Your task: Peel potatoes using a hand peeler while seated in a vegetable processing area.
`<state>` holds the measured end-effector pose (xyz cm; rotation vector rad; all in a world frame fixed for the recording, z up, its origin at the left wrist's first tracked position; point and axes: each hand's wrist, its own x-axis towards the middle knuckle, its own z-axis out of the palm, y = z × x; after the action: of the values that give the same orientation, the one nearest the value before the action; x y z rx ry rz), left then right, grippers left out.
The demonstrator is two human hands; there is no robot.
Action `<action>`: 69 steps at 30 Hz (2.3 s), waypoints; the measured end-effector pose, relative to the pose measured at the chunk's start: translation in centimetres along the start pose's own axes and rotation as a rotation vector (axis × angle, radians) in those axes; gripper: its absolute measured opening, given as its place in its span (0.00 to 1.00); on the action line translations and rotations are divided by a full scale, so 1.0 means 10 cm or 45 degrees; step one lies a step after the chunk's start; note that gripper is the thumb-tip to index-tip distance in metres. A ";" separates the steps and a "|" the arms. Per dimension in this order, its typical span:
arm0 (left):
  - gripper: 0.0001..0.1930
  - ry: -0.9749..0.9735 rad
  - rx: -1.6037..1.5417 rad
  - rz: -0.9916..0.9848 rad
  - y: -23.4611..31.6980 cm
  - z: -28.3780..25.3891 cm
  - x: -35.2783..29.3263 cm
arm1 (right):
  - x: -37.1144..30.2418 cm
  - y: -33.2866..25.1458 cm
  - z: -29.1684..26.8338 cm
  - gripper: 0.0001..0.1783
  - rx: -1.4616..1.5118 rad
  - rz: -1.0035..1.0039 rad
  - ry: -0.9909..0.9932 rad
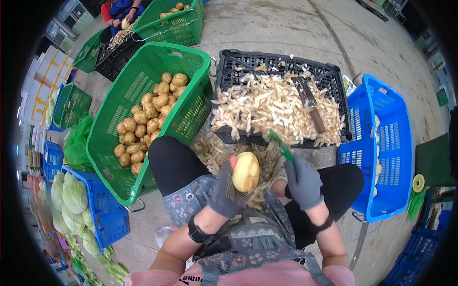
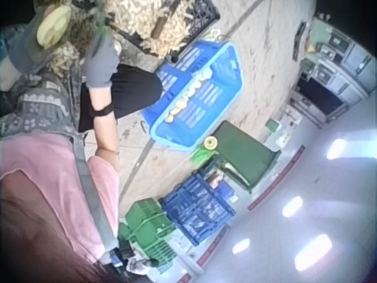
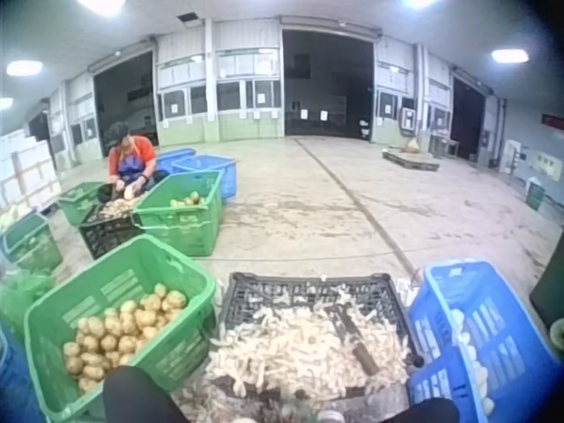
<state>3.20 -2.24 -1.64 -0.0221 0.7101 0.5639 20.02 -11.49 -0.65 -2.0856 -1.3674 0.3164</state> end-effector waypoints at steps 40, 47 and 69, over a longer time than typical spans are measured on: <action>0.27 -0.260 0.454 0.359 0.11 0.05 0.00 | -0.03 -0.25 0.15 0.12 0.116 -0.473 0.362; 0.25 -0.179 0.388 0.437 0.02 0.11 -0.10 | -0.19 -0.21 0.27 0.12 0.078 -0.138 -0.027; 0.23 -0.163 1.189 0.721 0.02 0.13 -0.19 | -0.29 -0.39 -0.12 0.12 -0.010 -0.238 -0.288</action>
<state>2.74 -2.77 0.62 1.1027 0.7993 0.7138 16.50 -13.42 2.30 -1.9558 -1.6849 0.4794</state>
